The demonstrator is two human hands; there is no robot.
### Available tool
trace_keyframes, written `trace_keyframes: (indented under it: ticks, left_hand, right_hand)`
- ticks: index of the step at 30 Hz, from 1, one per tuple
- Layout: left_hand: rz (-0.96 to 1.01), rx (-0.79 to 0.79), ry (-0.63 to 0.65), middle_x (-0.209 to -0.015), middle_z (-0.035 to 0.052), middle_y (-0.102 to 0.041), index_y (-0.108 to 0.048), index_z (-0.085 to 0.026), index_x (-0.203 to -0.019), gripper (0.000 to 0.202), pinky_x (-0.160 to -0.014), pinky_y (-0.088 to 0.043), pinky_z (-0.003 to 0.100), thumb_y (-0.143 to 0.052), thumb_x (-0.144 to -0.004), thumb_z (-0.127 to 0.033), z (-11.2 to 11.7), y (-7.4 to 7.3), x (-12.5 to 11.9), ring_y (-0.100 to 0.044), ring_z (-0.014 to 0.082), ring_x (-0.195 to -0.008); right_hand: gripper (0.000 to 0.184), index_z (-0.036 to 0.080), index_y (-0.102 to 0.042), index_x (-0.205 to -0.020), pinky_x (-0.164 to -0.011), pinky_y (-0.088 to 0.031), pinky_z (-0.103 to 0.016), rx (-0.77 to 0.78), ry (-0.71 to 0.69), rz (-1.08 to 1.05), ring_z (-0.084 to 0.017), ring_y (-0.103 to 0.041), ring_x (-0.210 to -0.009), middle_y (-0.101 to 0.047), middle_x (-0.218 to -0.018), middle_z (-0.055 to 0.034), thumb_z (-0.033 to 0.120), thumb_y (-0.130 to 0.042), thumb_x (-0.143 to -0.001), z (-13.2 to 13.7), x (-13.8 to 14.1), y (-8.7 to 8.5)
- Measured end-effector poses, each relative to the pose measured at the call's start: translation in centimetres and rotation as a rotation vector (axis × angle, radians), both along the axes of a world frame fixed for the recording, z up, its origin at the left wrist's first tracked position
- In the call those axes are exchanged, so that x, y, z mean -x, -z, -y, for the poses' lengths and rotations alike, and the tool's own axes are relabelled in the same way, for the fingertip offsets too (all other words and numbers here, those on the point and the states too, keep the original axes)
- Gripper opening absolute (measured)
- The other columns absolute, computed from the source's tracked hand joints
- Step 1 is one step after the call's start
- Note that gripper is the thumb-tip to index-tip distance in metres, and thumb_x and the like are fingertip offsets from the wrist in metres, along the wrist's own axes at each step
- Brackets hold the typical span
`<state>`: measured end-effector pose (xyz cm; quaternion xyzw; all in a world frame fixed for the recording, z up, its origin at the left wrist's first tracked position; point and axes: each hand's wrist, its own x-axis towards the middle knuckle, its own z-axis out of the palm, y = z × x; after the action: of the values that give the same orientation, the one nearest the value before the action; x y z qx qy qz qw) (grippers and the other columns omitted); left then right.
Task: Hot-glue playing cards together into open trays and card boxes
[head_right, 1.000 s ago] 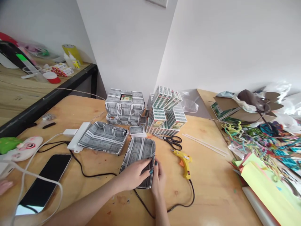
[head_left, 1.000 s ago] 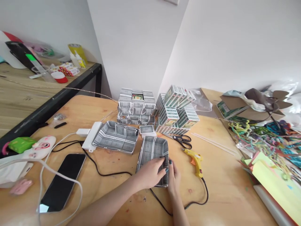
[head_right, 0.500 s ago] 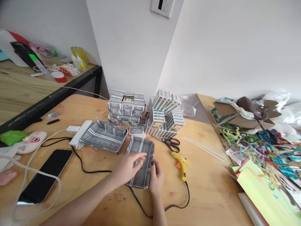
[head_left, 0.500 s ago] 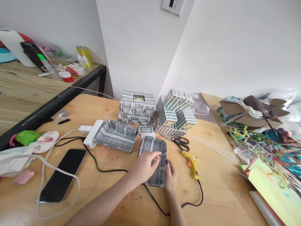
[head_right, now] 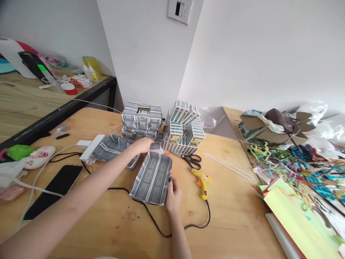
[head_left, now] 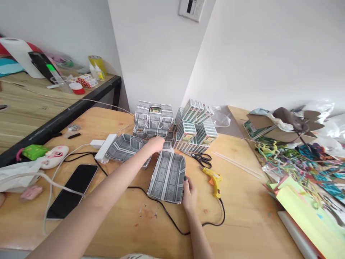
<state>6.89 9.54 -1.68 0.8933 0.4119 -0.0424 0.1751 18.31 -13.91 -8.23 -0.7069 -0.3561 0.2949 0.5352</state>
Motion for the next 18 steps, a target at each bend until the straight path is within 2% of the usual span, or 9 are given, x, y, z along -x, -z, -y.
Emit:
trace_keyframes:
  ticks: [4, 9, 14, 18]
  left_hand:
    - [-0.065, -0.068, 0.015, -0.100, 0.0192, -0.067, -0.067, -0.013, -0.093, 0.025, -0.080, -0.049, 0.037, -0.062, -0.069, -0.014, -0.2, -0.2, 0.1, -0.063, 0.0293, -0.094]
    - [-0.119, -0.089, 0.038, -0.087, 0.0166, -0.070, -0.069, -0.014, -0.085, 0.019, -0.075, -0.049, 0.033, -0.058, -0.070, -0.012, 0.2, -0.9, 0.5, -0.066, 0.0261, -0.085]
    - [-0.092, -0.153, 0.022, -0.087, 0.0195, -0.069, -0.070, -0.011, -0.085, 0.022, -0.079, -0.046, 0.039, -0.052, -0.073, -0.010, 0.6, -1.7, 1.0, -0.065, 0.0297, -0.089]
    - [-0.047, -0.180, -0.007, -0.084, 0.0185, -0.069, -0.071, -0.012, -0.081, 0.022, -0.079, -0.045, 0.039, -0.050, -0.077, -0.015, 0.9, -2.1, 1.1, -0.064, 0.0303, -0.088]
  right_hand:
    - [0.041, 0.014, -0.066, -0.091, -0.068, -0.046, -0.028, -0.015, -0.003, 0.036, -0.020, -0.061, -0.078, -0.069, -0.081, -0.0056, 0.047, -0.044, -0.083, 0.0, -0.1, 0.1]
    - [0.041, 0.015, -0.066, -0.093, -0.068, -0.045, -0.028, 0.013, -0.025, 0.016, -0.020, -0.061, -0.077, -0.068, -0.082, -0.0055, 0.048, -0.044, -0.083, 0.1, -0.1, -0.1]
    - [0.042, 0.015, -0.065, -0.094, -0.072, -0.046, -0.029, 0.017, -0.017, 0.016, -0.021, -0.061, -0.081, -0.068, -0.085, -0.0063, 0.048, -0.042, -0.083, 0.1, 0.0, 0.0]
    - [0.041, 0.015, -0.066, -0.093, -0.069, -0.046, -0.029, -0.015, -0.005, 0.040, -0.020, -0.061, -0.077, -0.069, -0.082, -0.0059, 0.048, -0.043, -0.083, 0.2, 0.1, -0.1]
